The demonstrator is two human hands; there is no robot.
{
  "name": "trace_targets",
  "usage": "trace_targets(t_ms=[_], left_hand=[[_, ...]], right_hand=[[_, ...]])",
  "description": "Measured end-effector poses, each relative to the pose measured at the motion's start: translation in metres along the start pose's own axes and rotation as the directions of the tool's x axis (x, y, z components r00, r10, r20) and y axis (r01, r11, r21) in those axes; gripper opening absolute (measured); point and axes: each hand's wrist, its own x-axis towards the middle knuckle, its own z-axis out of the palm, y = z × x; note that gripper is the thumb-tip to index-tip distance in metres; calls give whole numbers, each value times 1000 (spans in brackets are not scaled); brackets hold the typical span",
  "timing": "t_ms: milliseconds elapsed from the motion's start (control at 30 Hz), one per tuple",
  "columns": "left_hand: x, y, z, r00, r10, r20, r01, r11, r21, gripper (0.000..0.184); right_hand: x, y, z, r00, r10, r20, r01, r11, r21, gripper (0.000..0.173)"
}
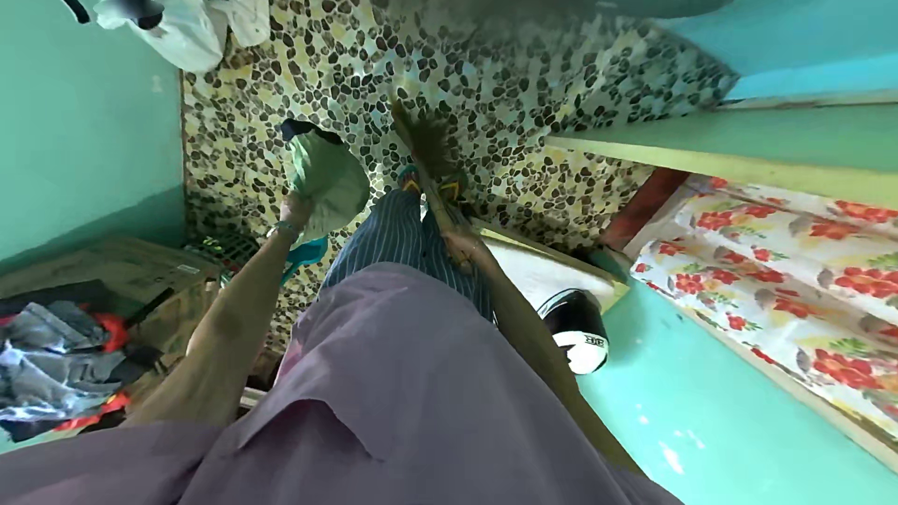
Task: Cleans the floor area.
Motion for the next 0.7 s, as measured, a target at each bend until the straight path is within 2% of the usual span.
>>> trace_targets(t_ms=[100, 167, 233, 300, 400, 433, 533, 633, 700], left_hand=[[-4, 10, 2, 1000, 13, 24, -13, 1000, -6, 43], [-2, 17, 1, 999, 33, 31, -33, 999, -1, 43], [2, 22, 4, 998, 43, 38, -43, 999, -6, 43], [9, 27, 6, 998, 49, 47, -49, 999, -8, 42], [11, 41, 9, 993, 100, 65, -100, 995, -12, 42], [9, 47, 9, 992, 99, 73, -98, 995, -9, 42], [5, 64, 5, 993, 92, 79, -95, 995, 38, 42], [-4, 89, 7, 980, 171, 97, -181, 979, 96, 44], [-9, 105, 19, 961, 244, 134, -254, 965, 66, 44]], right_hand=[[-65, 31, -23, 994, -107, 20, 109, 990, -91, 52], [-106, 47, -46, 990, -144, -10, 143, 989, -25, 51], [-126, 56, -62, 991, -115, -76, 120, 991, 65, 49], [-114, 58, -65, 981, -78, -179, 99, 989, 110, 50], [-57, 54, -52, 945, -38, -326, 73, 993, 97, 59], [-42, 48, -47, 944, -25, -329, 57, 995, 87, 60], [-26, 36, -43, 975, -1, -224, 15, 998, 61, 55], [-41, 62, -54, 994, -45, -101, 52, 996, 74, 48], [-64, 93, -46, 993, -63, -104, 81, 981, 176, 48]])
